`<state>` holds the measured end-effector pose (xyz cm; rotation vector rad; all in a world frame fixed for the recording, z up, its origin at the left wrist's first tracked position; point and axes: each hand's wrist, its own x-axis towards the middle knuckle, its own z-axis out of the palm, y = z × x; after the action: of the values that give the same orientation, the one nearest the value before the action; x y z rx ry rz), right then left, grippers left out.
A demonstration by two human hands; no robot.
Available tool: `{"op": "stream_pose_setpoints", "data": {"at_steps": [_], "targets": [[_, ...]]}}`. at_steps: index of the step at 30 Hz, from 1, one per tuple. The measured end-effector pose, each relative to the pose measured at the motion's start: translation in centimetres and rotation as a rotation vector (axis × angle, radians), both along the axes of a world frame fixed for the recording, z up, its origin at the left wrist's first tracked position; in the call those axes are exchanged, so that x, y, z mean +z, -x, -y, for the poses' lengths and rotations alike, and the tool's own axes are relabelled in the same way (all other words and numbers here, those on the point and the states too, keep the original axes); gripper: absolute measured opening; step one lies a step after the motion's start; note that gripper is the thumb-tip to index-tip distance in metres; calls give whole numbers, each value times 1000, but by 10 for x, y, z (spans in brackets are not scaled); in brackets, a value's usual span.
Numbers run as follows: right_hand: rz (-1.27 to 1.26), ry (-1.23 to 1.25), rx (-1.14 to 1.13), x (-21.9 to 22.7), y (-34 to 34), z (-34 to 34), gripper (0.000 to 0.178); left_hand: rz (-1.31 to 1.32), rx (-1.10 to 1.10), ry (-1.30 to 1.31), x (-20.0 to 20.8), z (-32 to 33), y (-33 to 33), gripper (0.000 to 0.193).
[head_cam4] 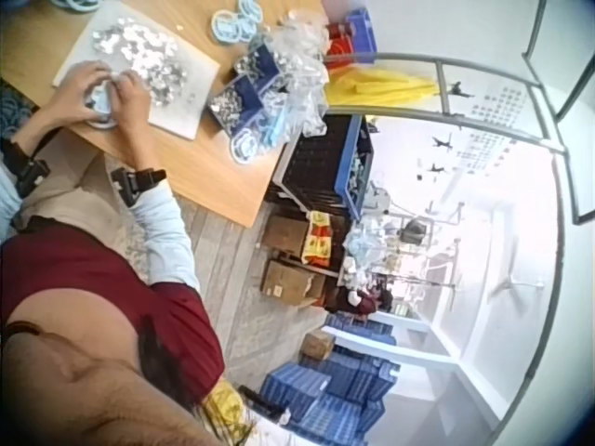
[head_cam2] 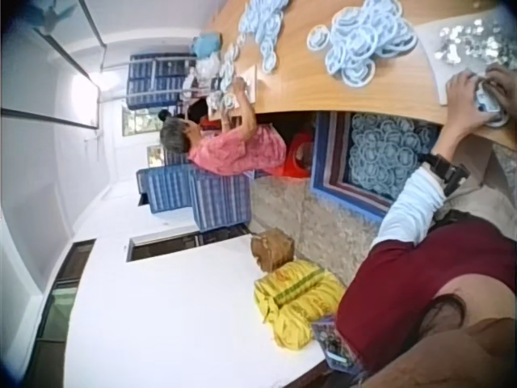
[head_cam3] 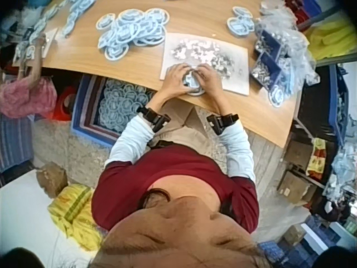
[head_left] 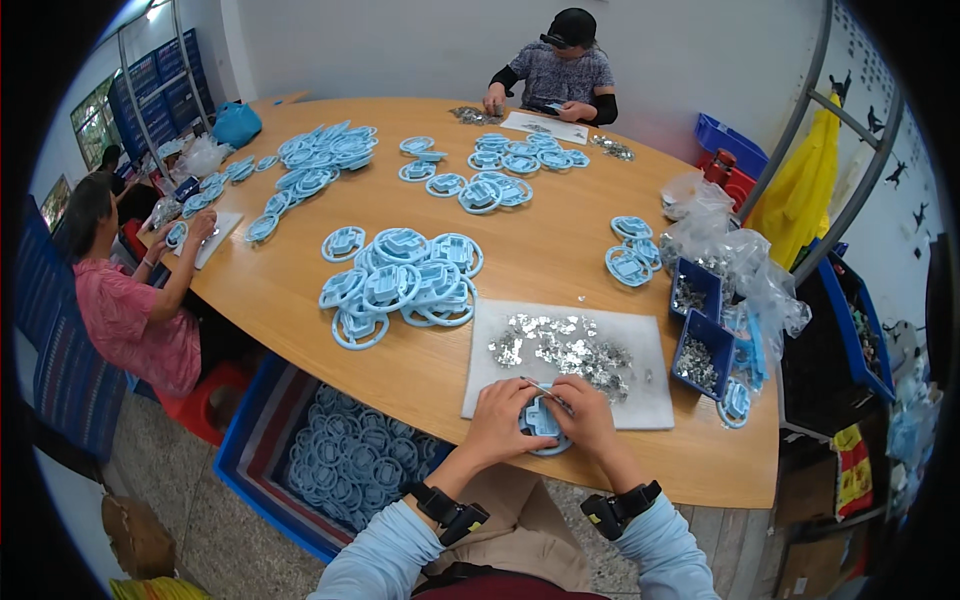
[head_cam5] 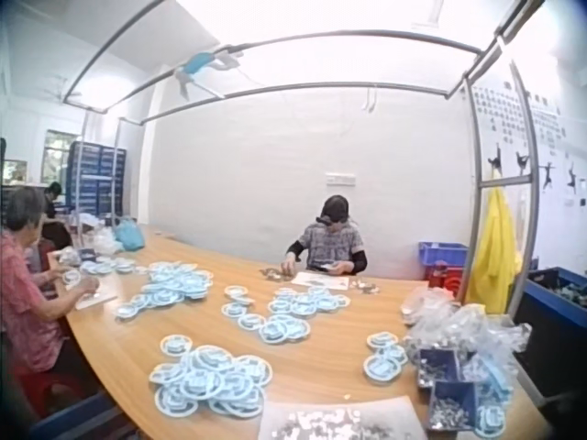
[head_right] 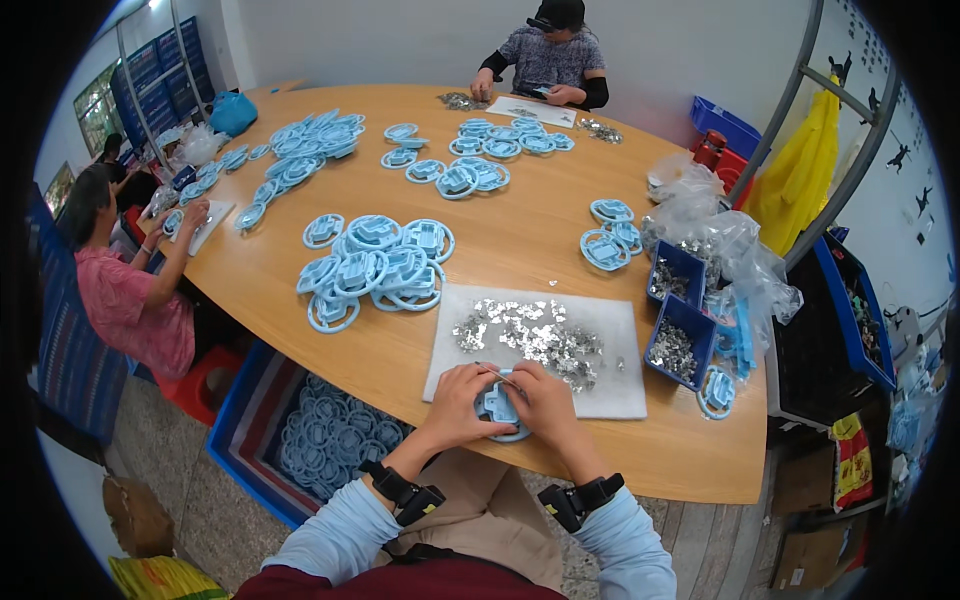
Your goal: The recorder assembles small metal components into blue plastic ring-shaped housings at a factory table.
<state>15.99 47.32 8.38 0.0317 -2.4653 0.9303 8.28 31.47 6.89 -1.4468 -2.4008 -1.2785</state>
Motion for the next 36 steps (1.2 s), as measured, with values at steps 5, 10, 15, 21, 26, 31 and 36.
{"op": "stream_pose_setpoints", "data": {"at_steps": [5, 10, 15, 21, 26, 31, 36], "targets": [[106, -257, -90, 8, -8, 16, 17, -14, 17, -31, -2, 1, 1, 71], [169, -264, -157, 18, -22, 22, 18, 33, -7, 2, 4, 1, 0, 65], [197, -141, -281, 10, -51, 20, 37, 6, 8, -23, 3, 0, -5, 64], [246, -286, -236, 1, -61, 38, 43, -19, 33, 23, 6, 1, -3, 65], [293, -364, -309, 0, -54, 40, 42, -31, 29, 9, 1, -1, -3, 63], [284, -364, -300, -3, -55, 40, 42, -31, 32, 15, 0, -1, -4, 63], [317, -396, -283, 1, -53, 41, 44, -20, 33, 11, 5, -2, -5, 62]]}}
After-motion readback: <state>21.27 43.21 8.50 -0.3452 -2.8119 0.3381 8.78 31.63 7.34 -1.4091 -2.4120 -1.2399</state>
